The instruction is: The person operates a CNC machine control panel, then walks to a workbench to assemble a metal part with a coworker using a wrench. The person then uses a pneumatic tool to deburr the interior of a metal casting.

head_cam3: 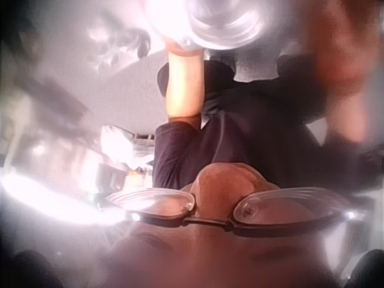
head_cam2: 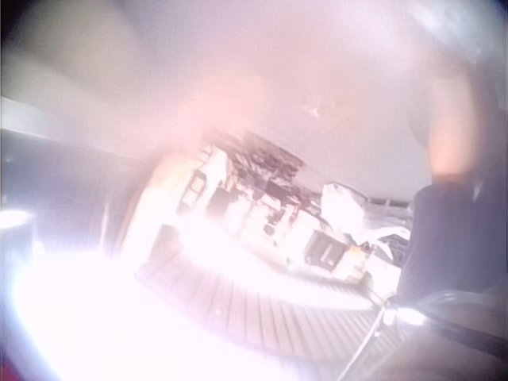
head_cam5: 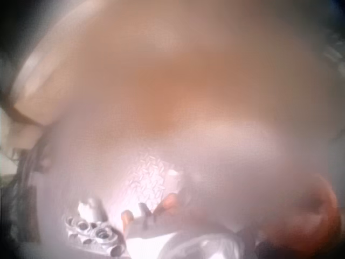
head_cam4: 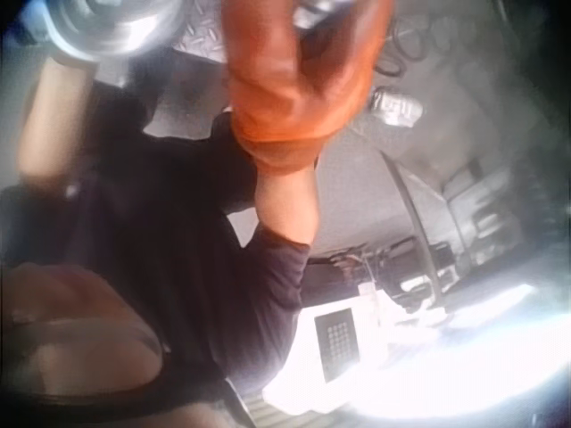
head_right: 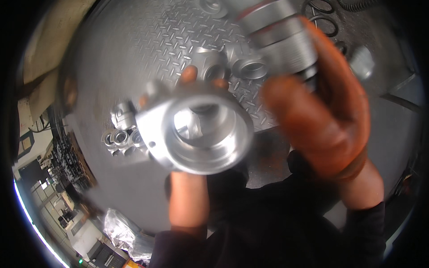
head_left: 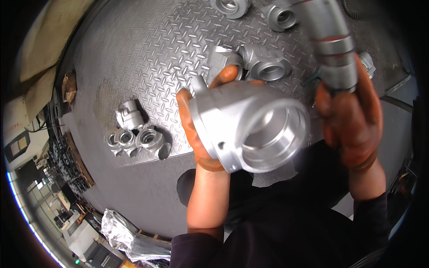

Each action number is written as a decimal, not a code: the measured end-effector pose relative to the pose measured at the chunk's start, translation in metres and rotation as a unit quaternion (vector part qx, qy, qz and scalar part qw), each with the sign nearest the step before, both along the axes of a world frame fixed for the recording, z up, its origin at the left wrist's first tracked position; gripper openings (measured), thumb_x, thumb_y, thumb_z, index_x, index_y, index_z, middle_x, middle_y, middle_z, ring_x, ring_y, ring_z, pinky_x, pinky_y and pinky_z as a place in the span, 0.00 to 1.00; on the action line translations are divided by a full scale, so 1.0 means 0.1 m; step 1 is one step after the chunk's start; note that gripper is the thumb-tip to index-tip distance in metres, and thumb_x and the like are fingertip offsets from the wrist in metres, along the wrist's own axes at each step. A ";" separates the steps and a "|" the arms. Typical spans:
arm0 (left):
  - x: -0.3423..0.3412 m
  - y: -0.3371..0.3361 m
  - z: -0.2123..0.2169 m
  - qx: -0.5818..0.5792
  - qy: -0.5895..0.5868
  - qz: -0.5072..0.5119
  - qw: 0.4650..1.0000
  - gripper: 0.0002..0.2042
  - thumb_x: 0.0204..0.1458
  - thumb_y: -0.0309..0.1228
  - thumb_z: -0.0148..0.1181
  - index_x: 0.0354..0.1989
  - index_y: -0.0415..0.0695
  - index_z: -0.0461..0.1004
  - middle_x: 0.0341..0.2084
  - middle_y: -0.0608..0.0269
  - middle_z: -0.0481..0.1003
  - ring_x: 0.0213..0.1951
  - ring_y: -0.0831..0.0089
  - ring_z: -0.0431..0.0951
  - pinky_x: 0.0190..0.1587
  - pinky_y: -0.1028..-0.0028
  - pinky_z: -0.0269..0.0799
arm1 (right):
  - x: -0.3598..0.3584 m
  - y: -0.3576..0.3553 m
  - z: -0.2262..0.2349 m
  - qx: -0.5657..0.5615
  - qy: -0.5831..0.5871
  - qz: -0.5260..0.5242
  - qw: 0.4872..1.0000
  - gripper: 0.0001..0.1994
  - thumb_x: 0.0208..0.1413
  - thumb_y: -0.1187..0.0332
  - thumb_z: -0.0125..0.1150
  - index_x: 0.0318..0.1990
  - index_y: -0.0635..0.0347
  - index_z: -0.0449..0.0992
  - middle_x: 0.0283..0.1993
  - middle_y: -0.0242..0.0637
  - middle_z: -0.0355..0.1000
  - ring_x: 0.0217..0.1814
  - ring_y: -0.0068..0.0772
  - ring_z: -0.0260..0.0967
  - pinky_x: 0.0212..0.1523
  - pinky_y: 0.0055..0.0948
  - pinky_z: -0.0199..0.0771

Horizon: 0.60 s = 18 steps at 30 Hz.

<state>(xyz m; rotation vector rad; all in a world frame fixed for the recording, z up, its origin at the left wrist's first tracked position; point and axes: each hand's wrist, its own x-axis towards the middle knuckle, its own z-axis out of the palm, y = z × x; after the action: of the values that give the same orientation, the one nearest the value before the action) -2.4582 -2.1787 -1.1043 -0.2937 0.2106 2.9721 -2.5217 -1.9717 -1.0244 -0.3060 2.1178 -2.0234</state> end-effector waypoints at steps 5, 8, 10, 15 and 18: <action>0.00 -0.06 -0.09 0.047 0.019 0.042 0.998 0.40 0.63 0.64 0.45 0.67 0.37 0.62 0.58 0.29 0.70 0.56 0.41 0.77 0.55 0.48 0.80 | 0.01 0.09 0.09 0.076 -0.091 -0.051 0.992 0.30 0.70 0.55 0.51 0.70 0.67 0.59 0.30 0.30 0.67 0.18 0.12 0.56 0.16 0.14 0.52; -0.01 -0.03 -0.03 0.048 0.041 0.040 0.997 0.41 0.62 0.65 0.46 0.66 0.36 0.62 0.58 0.27 0.70 0.56 0.41 0.77 0.56 0.47 0.80 | 0.06 0.07 0.06 0.097 -0.107 -0.065 0.987 0.32 0.68 0.54 0.53 0.71 0.67 0.58 0.29 0.29 0.66 0.16 0.12 0.55 0.15 0.15 0.51; -0.01 -0.04 -0.07 0.092 0.069 0.026 0.993 0.42 0.60 0.65 0.50 0.68 0.38 0.62 0.58 0.25 0.68 0.58 0.39 0.76 0.56 0.45 0.80 | 0.11 0.04 0.05 0.085 -0.128 -0.071 0.985 0.34 0.65 0.55 0.55 0.72 0.67 0.58 0.29 0.30 0.67 0.18 0.13 0.56 0.17 0.15 0.53; -0.12 0.11 -0.05 0.115 0.148 0.039 0.981 0.35 0.67 0.55 0.46 0.70 0.38 0.59 0.59 0.25 0.64 0.53 0.42 0.79 0.43 0.53 0.85 | 0.14 -0.03 0.08 0.033 -0.143 0.004 0.989 0.45 0.53 0.54 0.68 0.74 0.67 0.56 0.37 0.31 0.70 0.31 0.17 0.64 0.31 0.20 0.64; -0.03 0.29 0.06 0.100 0.044 0.075 0.991 0.30 0.69 0.51 0.46 0.68 0.37 0.62 0.57 0.30 0.69 0.49 0.46 0.81 0.39 0.55 0.86 | 0.16 -0.14 0.09 -0.061 -0.157 0.024 0.986 0.48 0.48 0.56 0.71 0.75 0.68 0.54 0.47 0.33 0.71 0.42 0.20 0.67 0.45 0.26 0.70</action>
<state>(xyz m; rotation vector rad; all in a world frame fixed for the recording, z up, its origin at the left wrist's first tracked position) -2.4615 -2.1494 -1.0979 -0.1606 -0.1043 3.1242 -2.5057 -1.9853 -1.0158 -0.0488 1.7877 -2.0237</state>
